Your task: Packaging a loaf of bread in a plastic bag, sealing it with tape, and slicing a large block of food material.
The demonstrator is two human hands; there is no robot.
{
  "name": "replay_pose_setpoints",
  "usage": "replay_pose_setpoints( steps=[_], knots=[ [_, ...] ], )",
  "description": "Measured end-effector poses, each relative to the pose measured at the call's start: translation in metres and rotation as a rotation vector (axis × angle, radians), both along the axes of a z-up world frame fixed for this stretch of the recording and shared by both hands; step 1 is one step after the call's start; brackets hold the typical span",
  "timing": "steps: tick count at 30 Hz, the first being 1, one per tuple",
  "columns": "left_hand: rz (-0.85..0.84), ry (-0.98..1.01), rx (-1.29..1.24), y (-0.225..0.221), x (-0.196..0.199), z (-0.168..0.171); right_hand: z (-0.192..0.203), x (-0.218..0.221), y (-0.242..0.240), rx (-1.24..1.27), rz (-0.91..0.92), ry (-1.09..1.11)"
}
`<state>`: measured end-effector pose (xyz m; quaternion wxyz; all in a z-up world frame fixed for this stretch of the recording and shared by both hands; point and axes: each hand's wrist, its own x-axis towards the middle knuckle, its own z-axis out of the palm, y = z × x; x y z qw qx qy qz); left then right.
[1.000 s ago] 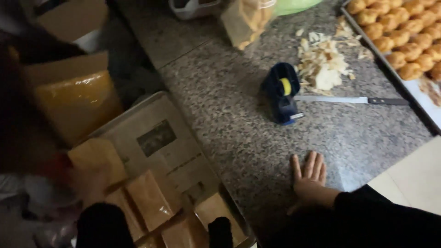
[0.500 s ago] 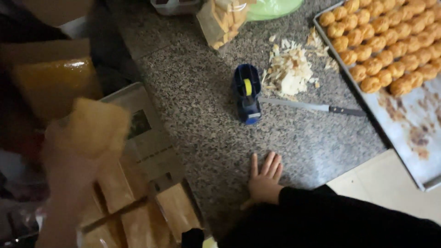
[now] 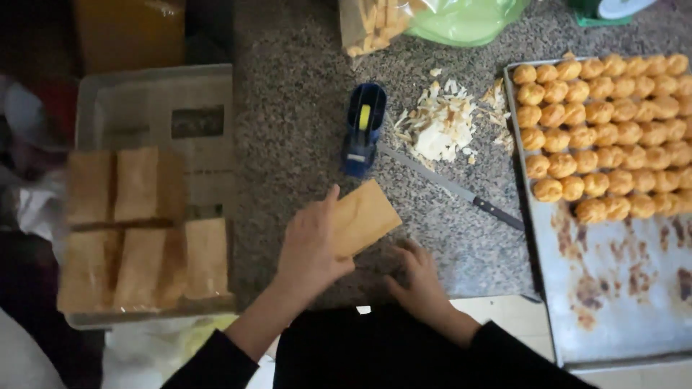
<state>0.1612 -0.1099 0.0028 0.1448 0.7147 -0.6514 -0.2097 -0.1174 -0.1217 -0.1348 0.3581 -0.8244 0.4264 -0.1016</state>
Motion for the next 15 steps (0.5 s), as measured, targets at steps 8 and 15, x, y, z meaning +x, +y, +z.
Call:
replay_pose_setpoints(
  steps=[8, 15],
  knots=[
    [0.372, 0.247, -0.076, 0.044, -0.011, -0.004, 0.029, -0.083, -0.012, -0.002, -0.147, -0.073],
    [0.860, 0.449, 0.152, 0.085, 0.011, -0.004, 0.045, -0.078, -0.029, 0.041, -0.114, -0.144]
  ],
)
